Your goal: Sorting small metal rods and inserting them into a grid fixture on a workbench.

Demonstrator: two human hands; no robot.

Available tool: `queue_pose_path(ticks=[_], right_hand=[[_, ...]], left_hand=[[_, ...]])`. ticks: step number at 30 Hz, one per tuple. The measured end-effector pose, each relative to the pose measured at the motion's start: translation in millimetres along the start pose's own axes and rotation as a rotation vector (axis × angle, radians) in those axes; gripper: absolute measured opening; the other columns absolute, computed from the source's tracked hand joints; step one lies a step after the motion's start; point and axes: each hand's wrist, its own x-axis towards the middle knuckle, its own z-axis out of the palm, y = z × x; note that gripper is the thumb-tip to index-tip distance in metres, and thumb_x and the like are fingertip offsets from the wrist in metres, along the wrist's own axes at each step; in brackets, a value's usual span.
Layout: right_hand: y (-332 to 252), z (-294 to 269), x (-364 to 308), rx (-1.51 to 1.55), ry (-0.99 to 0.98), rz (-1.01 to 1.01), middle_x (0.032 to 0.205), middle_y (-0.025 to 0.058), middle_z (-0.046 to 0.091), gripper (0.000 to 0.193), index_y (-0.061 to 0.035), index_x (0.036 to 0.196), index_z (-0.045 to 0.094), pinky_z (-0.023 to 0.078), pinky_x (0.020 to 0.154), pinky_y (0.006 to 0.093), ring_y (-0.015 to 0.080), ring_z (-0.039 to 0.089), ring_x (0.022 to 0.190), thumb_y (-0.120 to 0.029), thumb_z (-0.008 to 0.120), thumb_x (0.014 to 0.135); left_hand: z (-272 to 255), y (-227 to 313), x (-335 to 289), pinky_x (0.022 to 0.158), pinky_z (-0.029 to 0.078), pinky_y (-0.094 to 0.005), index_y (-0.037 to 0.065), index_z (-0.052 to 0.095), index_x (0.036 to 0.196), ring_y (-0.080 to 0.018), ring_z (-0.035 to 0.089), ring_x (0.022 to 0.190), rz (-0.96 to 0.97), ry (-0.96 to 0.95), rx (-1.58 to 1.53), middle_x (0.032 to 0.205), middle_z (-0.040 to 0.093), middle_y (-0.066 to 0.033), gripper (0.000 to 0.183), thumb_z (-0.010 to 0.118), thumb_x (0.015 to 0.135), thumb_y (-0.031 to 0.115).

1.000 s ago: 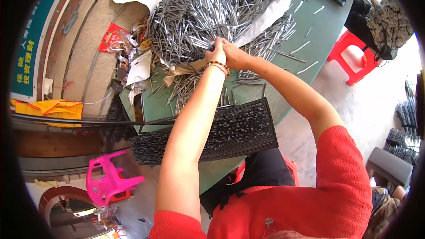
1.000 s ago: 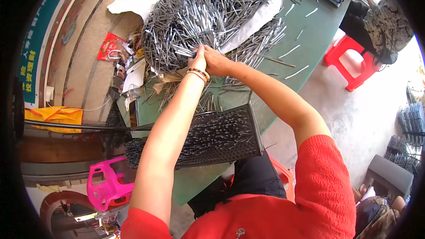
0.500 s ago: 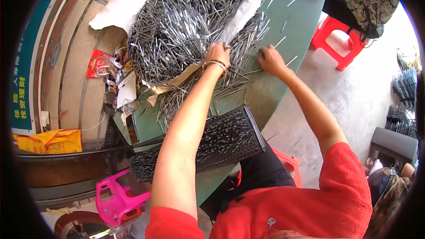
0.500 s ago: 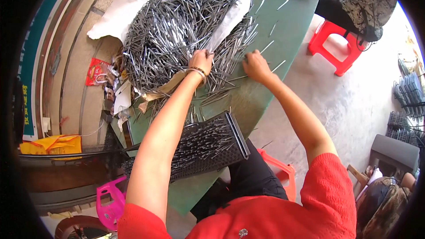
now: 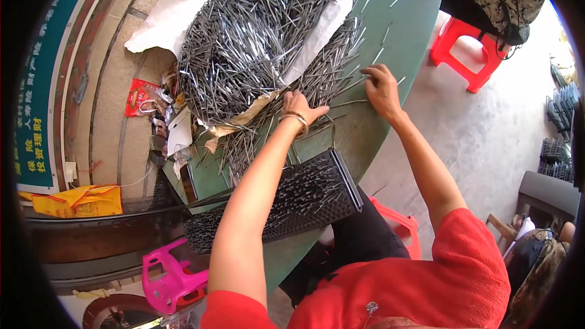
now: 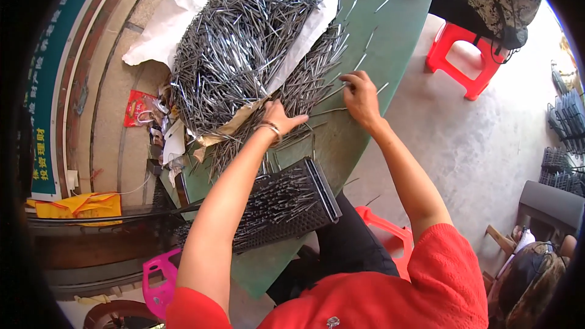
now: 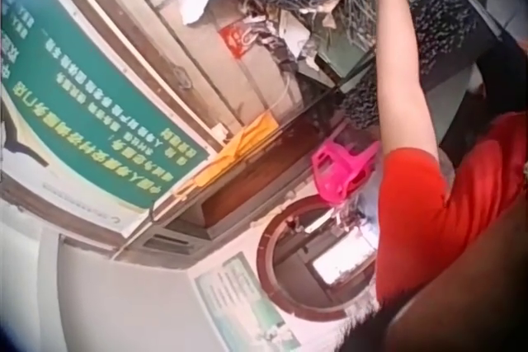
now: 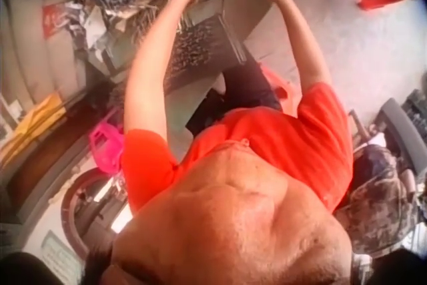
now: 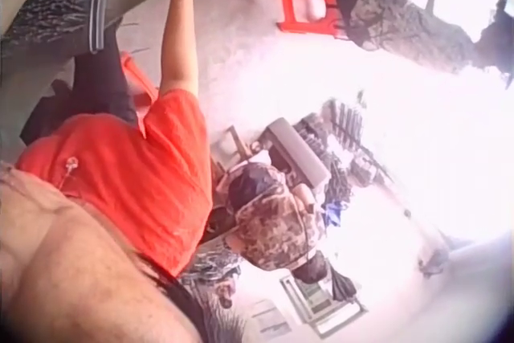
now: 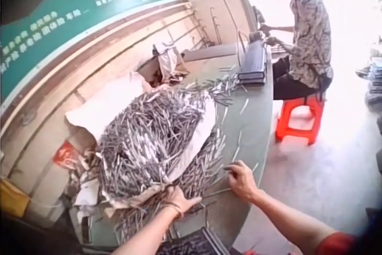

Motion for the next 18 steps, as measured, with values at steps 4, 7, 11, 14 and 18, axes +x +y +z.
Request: queue_pose_path(ticks=[4, 7, 11, 14, 18], right_hand=[[5.8, -12.6, -10.3, -0.035, 0.1, 0.005, 0.092, 0.0105, 0.059, 0.017, 0.0018, 0.094, 0.066, 0.047, 0.067, 0.0289, 0.02, 0.059, 0.075, 0.001, 0.055, 0.08], [6.2, -10.0, -10.1, -0.019, 0.087, -0.042, 0.092, 0.0102, 0.059, 0.014, 0.0017, 0.092, 0.065, 0.047, 0.066, 0.0283, 0.0202, 0.059, 0.073, 0.002, 0.056, 0.081], [7.2, -10.4, -9.8, -0.032, 0.096, -0.076, 0.092, 0.0103, 0.058, 0.013, 0.001, 0.09, 0.064, 0.047, 0.065, 0.028, 0.0209, 0.059, 0.072, 0.003, 0.056, 0.08], [7.5, -9.5, -10.8, -0.072, 0.107, -0.147, 0.093, 0.0103, 0.058, 0.013, 0.0003, 0.09, 0.063, 0.048, 0.064, 0.0288, 0.0227, 0.059, 0.072, 0.003, 0.056, 0.08], [4.5, -5.1, -12.9, -0.116, 0.066, -0.192, 0.094, 0.0107, 0.057, 0.012, -0.0005, 0.09, 0.062, 0.049, 0.065, 0.0313, 0.0251, 0.06, 0.075, 0.003, 0.057, 0.079]], left_hand=[[9.5, 46.9, 3.1, 0.101, 0.036, -0.0436, -0.006, 0.037, 0.13, -0.0368, 0.042, 0.122, -0.177, 0.058, 0.224, 0.128, 0.041, -0.0245, 0.115, 0.075, 0.052, 0.069], [12.1, 40.6, 26.3, 0.102, 0.035, -0.0431, -0.006, 0.041, 0.125, -0.0376, 0.04, 0.123, -0.173, 0.05, 0.06, 0.131, 0.038, -0.0245, 0.111, 0.076, 0.051, 0.069], [25.0, 42.0, 38.6, 0.097, 0.04, -0.0418, -0.004, 0.051, 0.114, -0.0365, 0.044, 0.119, -0.092, 0.242, 0.089, 0.123, 0.045, -0.0232, 0.081, 0.079, 0.063, 0.052], [20.1, 45.9, 37.2, 0.095, 0.04, -0.0421, -0.002, 0.054, 0.11, -0.0348, 0.05, 0.112, -0.073, 0.266, 0.081, 0.117, 0.051, -0.0195, 0.068, 0.08, 0.066, 0.043], [17.9, 46.9, 41.6, 0.093, 0.044, -0.0425, -0.002, 0.055, 0.11, -0.0336, 0.054, 0.109, -0.059, 0.186, 0.078, 0.115, 0.055, -0.0191, 0.06, 0.078, 0.071, 0.037]])
